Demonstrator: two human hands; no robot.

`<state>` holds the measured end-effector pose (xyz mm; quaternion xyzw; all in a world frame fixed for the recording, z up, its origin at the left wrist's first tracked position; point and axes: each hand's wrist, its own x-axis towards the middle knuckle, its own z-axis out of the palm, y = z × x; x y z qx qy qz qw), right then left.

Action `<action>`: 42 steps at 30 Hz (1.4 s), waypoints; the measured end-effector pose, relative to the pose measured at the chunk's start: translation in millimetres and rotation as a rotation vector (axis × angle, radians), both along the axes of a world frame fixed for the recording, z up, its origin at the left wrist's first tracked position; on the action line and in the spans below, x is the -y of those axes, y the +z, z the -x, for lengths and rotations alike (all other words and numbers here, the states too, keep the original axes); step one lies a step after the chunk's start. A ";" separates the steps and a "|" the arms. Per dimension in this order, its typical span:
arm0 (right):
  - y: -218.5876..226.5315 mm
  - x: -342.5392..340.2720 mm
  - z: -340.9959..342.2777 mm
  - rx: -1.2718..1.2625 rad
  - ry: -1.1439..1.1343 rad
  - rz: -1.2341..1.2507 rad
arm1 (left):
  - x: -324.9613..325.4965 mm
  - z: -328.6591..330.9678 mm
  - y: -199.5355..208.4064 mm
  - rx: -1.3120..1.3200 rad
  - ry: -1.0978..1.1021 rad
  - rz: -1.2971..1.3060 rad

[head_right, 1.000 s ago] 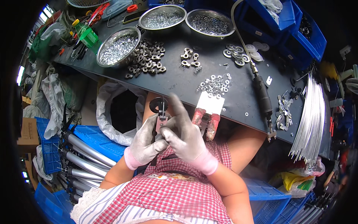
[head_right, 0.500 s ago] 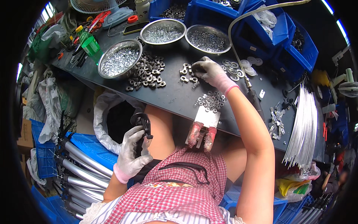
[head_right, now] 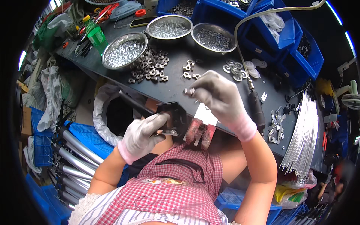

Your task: The person assembles components of a mechanical hardware device by hand, fitting washers, springs, pistons, and metal plates into a metal cylinder, then securing them with a pneumatic screwdriver, pliers, and a manual clamping tool.

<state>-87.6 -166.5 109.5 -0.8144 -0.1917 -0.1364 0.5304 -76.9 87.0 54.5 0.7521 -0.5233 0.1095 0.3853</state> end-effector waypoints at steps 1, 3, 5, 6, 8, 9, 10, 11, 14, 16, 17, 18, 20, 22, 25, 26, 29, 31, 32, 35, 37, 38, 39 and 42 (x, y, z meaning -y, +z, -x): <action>5.6 -9.1 13.8 0.042 0.011 0.153 | 6.2 -1.7 3.4 0.021 -0.030 -0.034; 12.9 -20.3 30.2 0.225 -0.038 0.387 | 17.1 -0.3 8.2 0.020 -0.060 0.016; 14.3 -19.9 41.6 0.268 -0.087 0.472 | 22.2 2.1 17.3 0.031 0.002 -0.141; 16.8 -21.0 50.1 0.286 -0.120 0.606 | 24.6 1.8 15.8 0.032 -0.002 -0.141; 10.3 -24.3 60.4 0.427 -0.250 0.920 | 27.9 1.3 10.4 0.066 -0.063 -0.034; 10.7 -24.8 62.0 0.428 -0.253 0.920 | 29.6 0.9 11.1 0.068 -0.065 -0.035; 11.5 -25.2 62.5 0.446 -0.273 0.930 | 31.1 0.2 12.1 0.100 -0.098 0.015; 12.3 -26.2 63.7 0.465 -0.292 0.940 | 31.6 1.1 12.7 0.133 -0.129 0.065; 13.5 -33.3 72.5 0.402 -0.344 1.001 | 33.2 2.0 12.9 0.131 -0.127 0.054; 16.1 -37.4 75.6 0.357 -0.368 1.006 | 32.6 4.0 14.1 0.136 -0.125 0.056; 16.1 -38.3 76.2 0.359 -0.373 1.006 | 32.0 4.5 13.9 0.130 -0.117 0.031; 16.5 -38.5 76.5 0.321 -0.358 1.031 | 31.9 4.7 13.9 0.126 -0.107 0.006; 17.7 -40.0 76.9 0.283 -0.353 1.058 | 31.5 3.4 7.4 0.154 -0.121 0.031; 20.5 -37.9 78.2 0.350 -0.331 1.138 | 36.8 1.3 9.7 0.141 -0.128 0.012; 22.9 -46.8 80.9 0.336 -0.439 1.236 | 35.9 8.6 24.4 0.109 -0.086 -0.041; 19.1 -53.7 80.8 0.354 -0.474 1.211 | 32.9 8.1 19.9 0.047 -0.096 -0.041; 5.5 -57.0 72.5 0.439 -0.453 0.988 | 33.2 15.2 18.4 -0.074 -0.039 0.012; 14.9 -54.2 77.3 0.047 -0.299 0.740 | 32.1 14.1 6.3 -0.058 -0.106 0.019; 18.8 -49.8 79.4 0.019 -0.233 0.801 | 30.9 11.2 -0.7 -0.004 -0.157 0.003; -2.0 -44.5 85.7 0.256 -0.388 0.672 | 36.2 8.9 -15.7 0.039 -0.218 0.025; -6.6 -45.0 86.8 0.344 -0.352 0.712 | 33.6 14.0 -21.3 -0.093 -0.139 0.049; -8.6 -48.4 88.1 0.253 -0.369 0.734 | 30.6 14.1 -30.1 -0.170 -0.121 0.073; -11.2 -53.4 88.5 0.165 -0.384 0.748 | 31.6 13.9 -36.2 -0.246 -0.097 0.090; -22.1 -57.8 89.0 0.273 -0.576 0.690 | 47.8 25.4 -22.4 -0.331 0.055 0.061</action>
